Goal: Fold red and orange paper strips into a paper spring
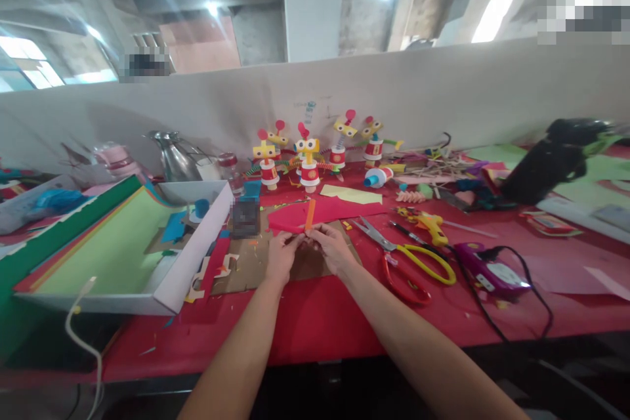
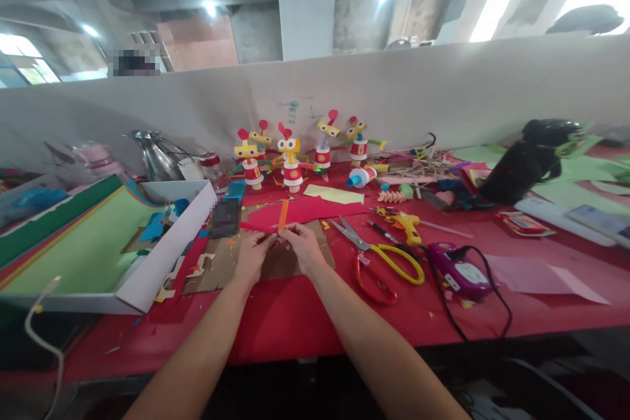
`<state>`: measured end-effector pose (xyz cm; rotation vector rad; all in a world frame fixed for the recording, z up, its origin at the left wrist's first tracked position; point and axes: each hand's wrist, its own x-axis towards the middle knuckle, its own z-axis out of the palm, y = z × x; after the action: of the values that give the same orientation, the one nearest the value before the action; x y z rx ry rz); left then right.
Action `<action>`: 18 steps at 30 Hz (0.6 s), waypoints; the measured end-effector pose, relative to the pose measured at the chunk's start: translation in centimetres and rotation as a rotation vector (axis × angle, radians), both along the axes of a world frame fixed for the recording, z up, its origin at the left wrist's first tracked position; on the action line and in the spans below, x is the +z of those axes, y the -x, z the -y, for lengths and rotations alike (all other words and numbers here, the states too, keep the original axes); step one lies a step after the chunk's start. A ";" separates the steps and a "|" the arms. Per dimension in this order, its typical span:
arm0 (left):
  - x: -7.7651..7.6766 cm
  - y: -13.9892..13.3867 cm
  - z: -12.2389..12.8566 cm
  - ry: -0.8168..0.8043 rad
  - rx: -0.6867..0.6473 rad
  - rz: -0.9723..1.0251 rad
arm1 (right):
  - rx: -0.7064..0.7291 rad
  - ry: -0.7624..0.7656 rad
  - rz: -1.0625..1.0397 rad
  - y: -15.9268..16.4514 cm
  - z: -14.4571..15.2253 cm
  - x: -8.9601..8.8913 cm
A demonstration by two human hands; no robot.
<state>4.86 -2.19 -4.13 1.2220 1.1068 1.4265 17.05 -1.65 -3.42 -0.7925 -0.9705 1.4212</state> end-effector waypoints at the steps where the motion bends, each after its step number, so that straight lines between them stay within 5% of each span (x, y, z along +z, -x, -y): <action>1: 0.1 0.0 0.1 0.003 0.001 -0.006 | -0.010 -0.007 0.009 0.0 0.0 -0.1; 18: 0.9 -0.1 0.5 0.046 -0.028 0.189 | 0.047 0.007 -0.067 0.1 0.3 0.1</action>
<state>4.98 -2.72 -3.23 1.0432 0.9835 1.4548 16.99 -1.93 -3.30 -0.7270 -0.9385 1.4838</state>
